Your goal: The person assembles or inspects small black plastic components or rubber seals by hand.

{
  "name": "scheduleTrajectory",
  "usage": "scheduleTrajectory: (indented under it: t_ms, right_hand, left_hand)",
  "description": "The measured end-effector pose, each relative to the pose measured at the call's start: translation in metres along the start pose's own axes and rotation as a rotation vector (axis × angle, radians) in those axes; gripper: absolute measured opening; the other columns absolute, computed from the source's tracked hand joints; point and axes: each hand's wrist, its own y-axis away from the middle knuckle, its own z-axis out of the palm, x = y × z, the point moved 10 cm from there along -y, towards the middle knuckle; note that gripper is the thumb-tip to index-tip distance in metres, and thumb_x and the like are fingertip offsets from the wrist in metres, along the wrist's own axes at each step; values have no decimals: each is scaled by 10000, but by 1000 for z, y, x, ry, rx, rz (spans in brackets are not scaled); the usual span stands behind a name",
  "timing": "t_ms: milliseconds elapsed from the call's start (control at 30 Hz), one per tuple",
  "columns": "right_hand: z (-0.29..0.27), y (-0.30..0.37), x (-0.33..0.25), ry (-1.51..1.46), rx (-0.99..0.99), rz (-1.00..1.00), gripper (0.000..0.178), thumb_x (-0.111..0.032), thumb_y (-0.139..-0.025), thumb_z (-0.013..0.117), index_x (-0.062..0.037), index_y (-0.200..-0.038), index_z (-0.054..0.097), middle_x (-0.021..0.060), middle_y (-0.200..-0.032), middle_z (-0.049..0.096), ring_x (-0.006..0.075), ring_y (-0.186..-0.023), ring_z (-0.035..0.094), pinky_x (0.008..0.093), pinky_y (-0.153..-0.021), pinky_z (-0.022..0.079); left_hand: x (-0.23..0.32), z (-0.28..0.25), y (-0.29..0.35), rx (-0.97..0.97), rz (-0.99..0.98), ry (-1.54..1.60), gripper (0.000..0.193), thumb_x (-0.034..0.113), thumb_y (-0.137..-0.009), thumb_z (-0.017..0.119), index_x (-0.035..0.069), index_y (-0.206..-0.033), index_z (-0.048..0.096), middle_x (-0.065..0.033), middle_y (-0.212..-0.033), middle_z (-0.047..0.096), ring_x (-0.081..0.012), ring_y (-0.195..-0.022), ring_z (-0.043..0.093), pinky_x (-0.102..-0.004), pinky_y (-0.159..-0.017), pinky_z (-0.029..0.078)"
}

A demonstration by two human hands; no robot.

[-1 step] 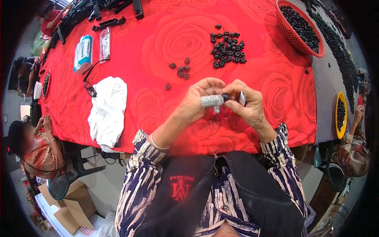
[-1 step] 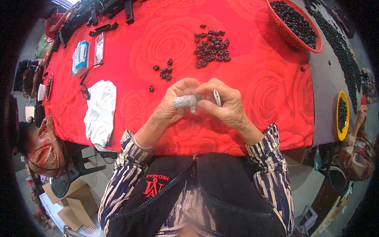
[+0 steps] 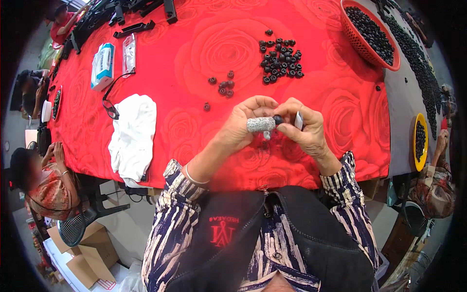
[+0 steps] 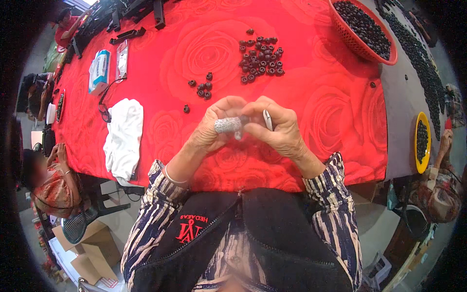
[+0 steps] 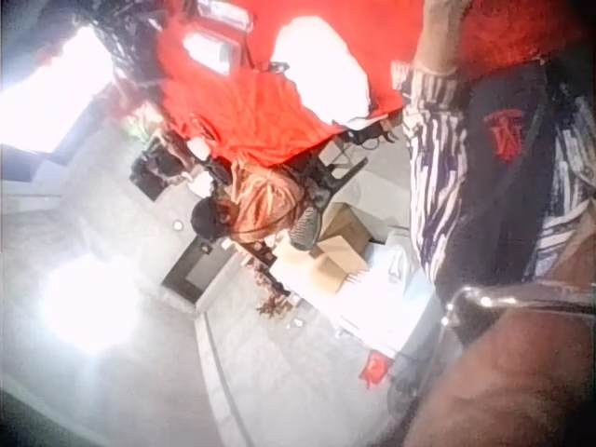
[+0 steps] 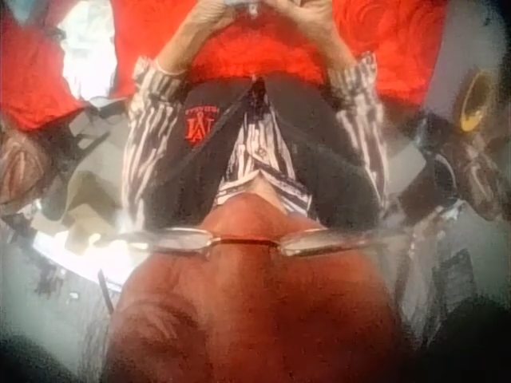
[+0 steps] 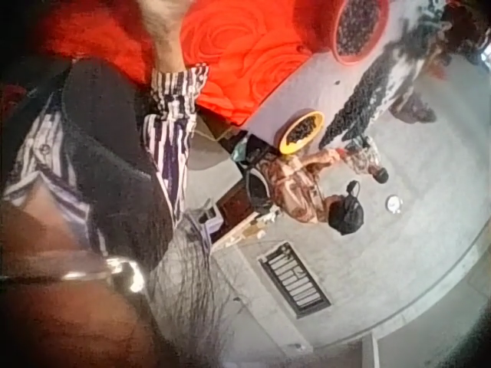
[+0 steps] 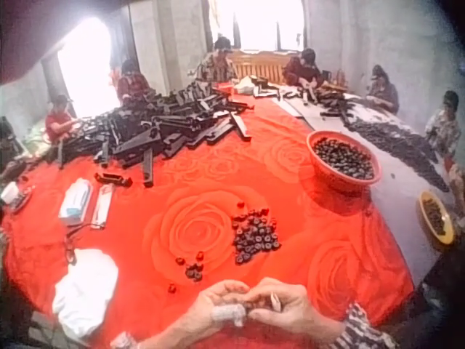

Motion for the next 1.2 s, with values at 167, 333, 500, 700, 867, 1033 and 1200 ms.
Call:
scheduleTrajectory:
  t_ms: [167,333,500,700,867,1033,1200]
  right_hand:
    - [3,-2,3,-86,-35,52,246,1,-731,652,-21,-973,610,-19,-801,495,43,-706,445,183,-623,360]
    - [-2,0,5,-47,-15,88,231,-34,-728,667,-10,-952,616,3,-825,518,60,-716,454,192,-636,360]
    - [-3,-1,-3,-41,25,-11,212,-3,-719,667,-20,-922,611,-5,-815,514,48,-686,463,182,-613,369]
    - [-5,1,1,-38,65,6,203,5,-698,684,-19,-876,590,9,-808,515,59,-692,476,193,-613,381]
    - [-2,1,-12,121,76,-160,266,15,-657,707,-30,-885,578,21,-788,512,86,-683,489,210,-597,389]
    - [-1,1,-6,97,70,-126,280,-3,-642,720,-30,-883,579,26,-781,515,94,-687,497,217,-593,392]
    - [-2,2,-4,133,61,-93,284,-20,-637,728,-34,-881,583,28,-764,519,90,-669,502,217,-572,389]
  left_hand:
    - [1,4,-2,-35,8,-29,286,120,-821,599,-7,-1055,494,-98,-939,608,-156,-818,618,-235,-615,531]
    - [-2,2,-2,-66,-22,-12,298,135,-828,589,-13,-1068,492,-107,-965,600,-166,-850,608,-258,-680,525]
    - [-5,7,1,-140,-56,77,285,185,-862,536,-27,-1052,522,-101,-905,587,-164,-790,590,-274,-636,521]
    - [-20,10,5,-102,-193,49,285,190,-869,519,-33,-1045,545,-84,-856,578,-148,-728,572,-291,-584,511]
    - [-24,9,5,-101,-203,48,253,191,-864,528,-18,-1005,548,-55,-831,575,-114,-681,553,-291,-592,504]
    - [-28,3,5,-22,-211,69,221,193,-862,534,-2,-966,547,-40,-824,573,-98,-669,546,-268,-606,491]
    - [-27,4,6,-44,-195,64,225,195,-863,532,-2,-969,555,-41,-831,578,-103,-681,552,-269,-617,488]
